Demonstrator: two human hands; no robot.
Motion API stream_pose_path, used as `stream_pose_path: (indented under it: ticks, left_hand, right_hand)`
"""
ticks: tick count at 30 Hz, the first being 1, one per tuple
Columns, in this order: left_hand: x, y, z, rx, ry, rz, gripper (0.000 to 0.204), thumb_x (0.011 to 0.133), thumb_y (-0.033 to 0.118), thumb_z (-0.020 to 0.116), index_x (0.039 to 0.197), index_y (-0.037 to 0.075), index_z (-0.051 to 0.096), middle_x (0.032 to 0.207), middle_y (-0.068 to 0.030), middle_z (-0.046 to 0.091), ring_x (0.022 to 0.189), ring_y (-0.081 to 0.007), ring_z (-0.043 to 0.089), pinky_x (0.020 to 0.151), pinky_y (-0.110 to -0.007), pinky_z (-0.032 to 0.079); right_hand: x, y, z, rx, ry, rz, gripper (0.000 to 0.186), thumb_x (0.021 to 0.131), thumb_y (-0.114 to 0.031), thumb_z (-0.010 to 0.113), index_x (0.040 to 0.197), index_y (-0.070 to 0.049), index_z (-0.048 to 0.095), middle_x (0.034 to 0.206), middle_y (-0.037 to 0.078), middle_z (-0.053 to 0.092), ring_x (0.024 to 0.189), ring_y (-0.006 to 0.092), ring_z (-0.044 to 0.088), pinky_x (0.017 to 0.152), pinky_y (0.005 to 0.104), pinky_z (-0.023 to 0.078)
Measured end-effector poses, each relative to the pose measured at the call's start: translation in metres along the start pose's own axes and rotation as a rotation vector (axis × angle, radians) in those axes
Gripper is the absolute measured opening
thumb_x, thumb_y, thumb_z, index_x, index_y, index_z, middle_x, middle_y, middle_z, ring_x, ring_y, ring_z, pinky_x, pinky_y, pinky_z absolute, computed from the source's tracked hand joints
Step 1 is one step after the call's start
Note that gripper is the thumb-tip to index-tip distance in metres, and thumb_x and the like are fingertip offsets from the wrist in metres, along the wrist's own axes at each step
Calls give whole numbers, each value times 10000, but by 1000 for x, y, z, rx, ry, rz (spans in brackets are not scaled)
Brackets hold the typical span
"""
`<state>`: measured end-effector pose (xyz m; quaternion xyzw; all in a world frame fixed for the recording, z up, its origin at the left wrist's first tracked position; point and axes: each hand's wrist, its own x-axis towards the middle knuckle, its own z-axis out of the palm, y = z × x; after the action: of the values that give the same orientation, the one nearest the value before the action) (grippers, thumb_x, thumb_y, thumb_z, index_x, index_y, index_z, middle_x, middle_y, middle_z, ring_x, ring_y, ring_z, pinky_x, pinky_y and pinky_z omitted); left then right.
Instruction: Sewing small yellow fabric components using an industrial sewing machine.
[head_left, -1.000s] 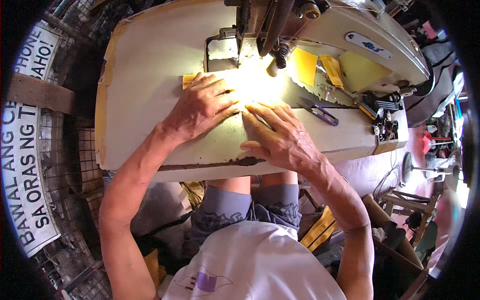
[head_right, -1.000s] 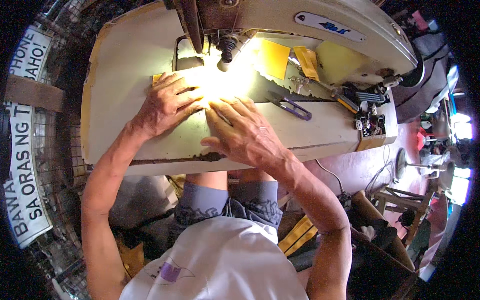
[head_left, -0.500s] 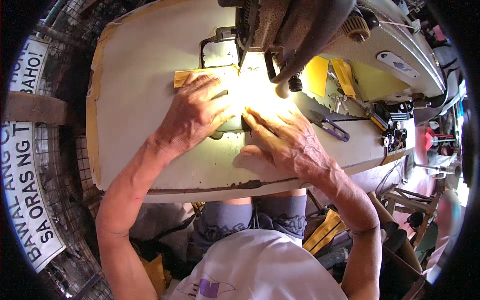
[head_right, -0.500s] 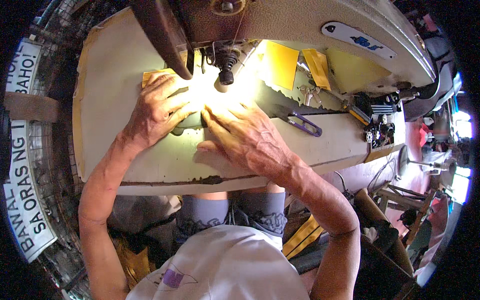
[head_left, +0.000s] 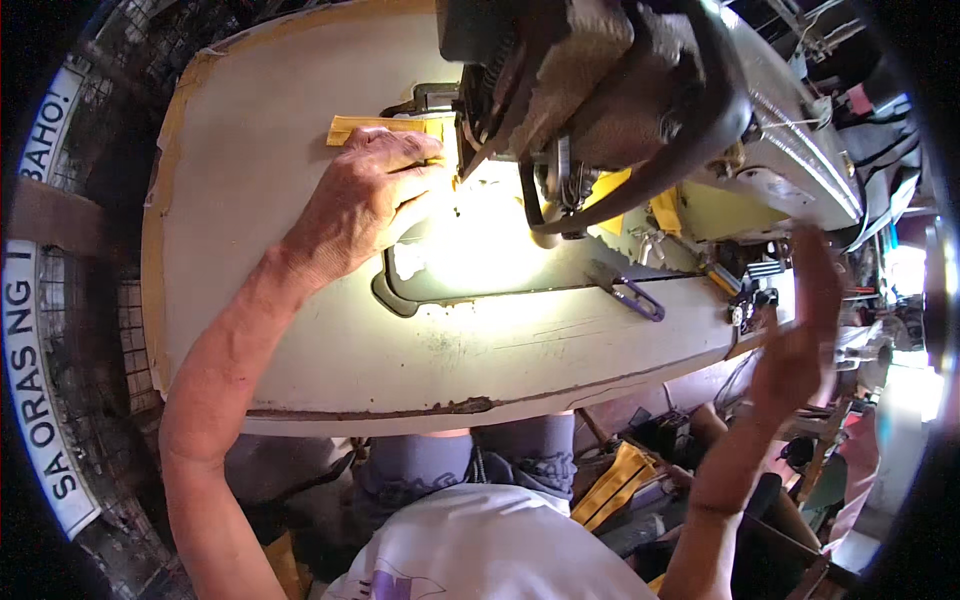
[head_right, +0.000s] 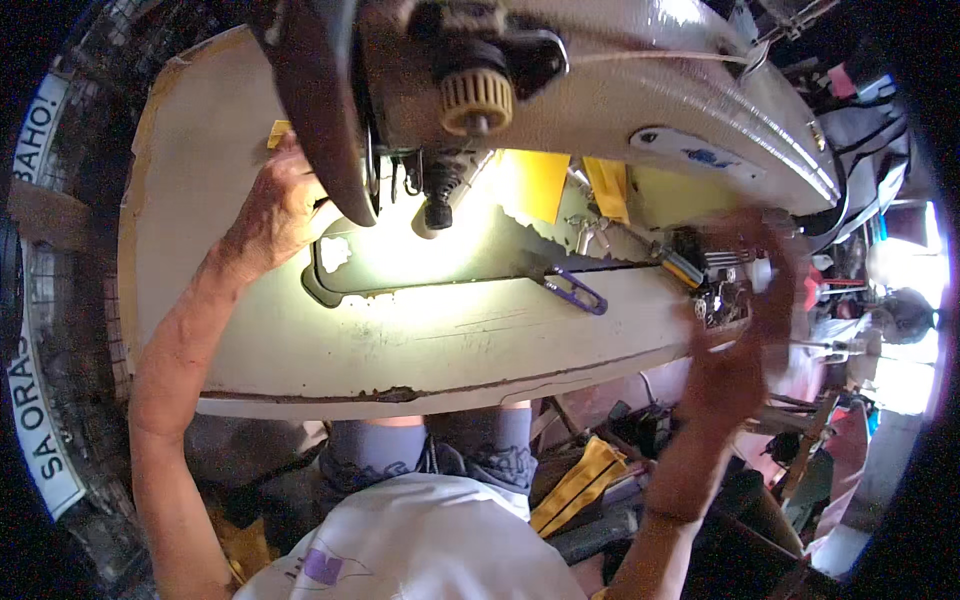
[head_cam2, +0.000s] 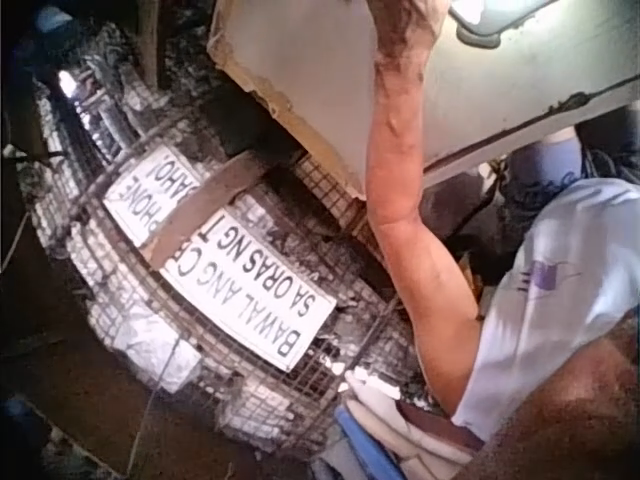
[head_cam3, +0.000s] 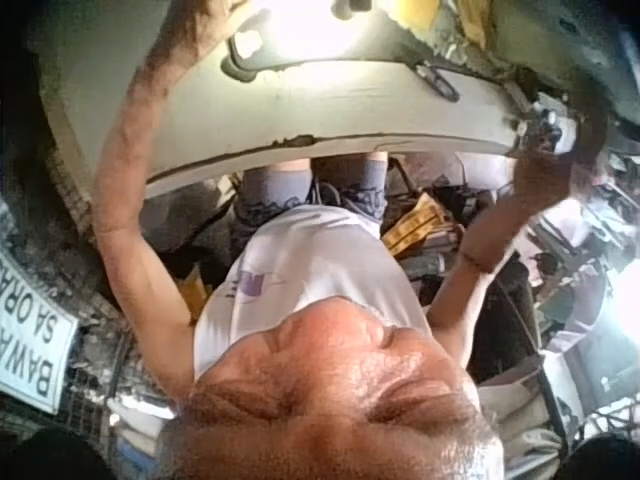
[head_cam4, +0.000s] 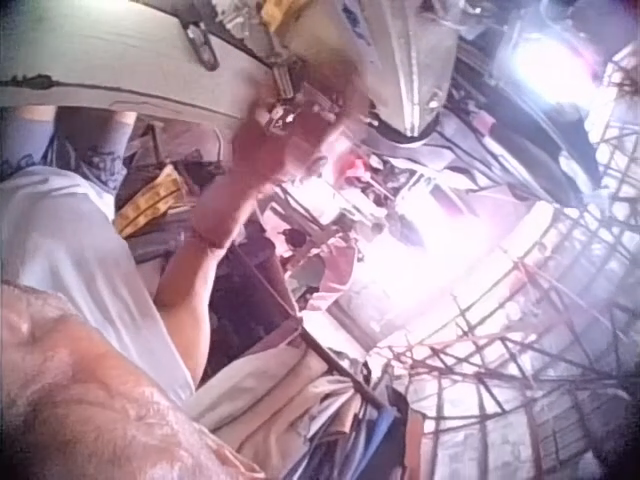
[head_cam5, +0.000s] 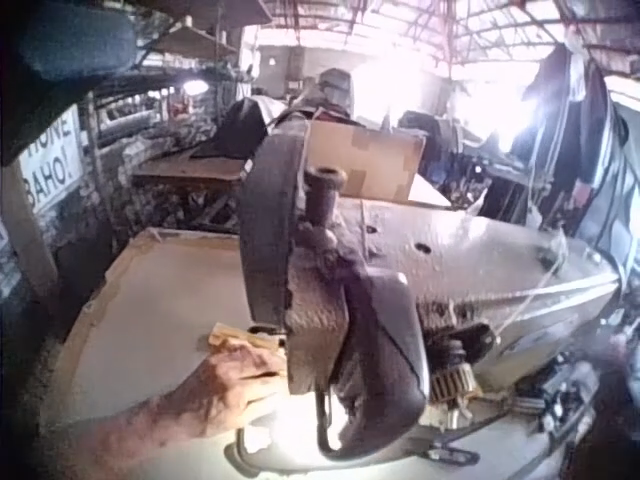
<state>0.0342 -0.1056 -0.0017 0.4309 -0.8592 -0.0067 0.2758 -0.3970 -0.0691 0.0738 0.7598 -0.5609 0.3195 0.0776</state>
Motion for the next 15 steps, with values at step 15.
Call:
stream_pose_path:
  ticks: [15]
  left_hand:
    - [2,-1,10,82,29,2,195,870,166,735,1047,83,734,1175,-83,698,1124,-243,661,1018,-428,437]
  right_hand:
    - [230,300,-62,-55,-317,210,464,1092,-307,433,1440,-30,566,1354,176,640,1226,276,617,1075,392,439]
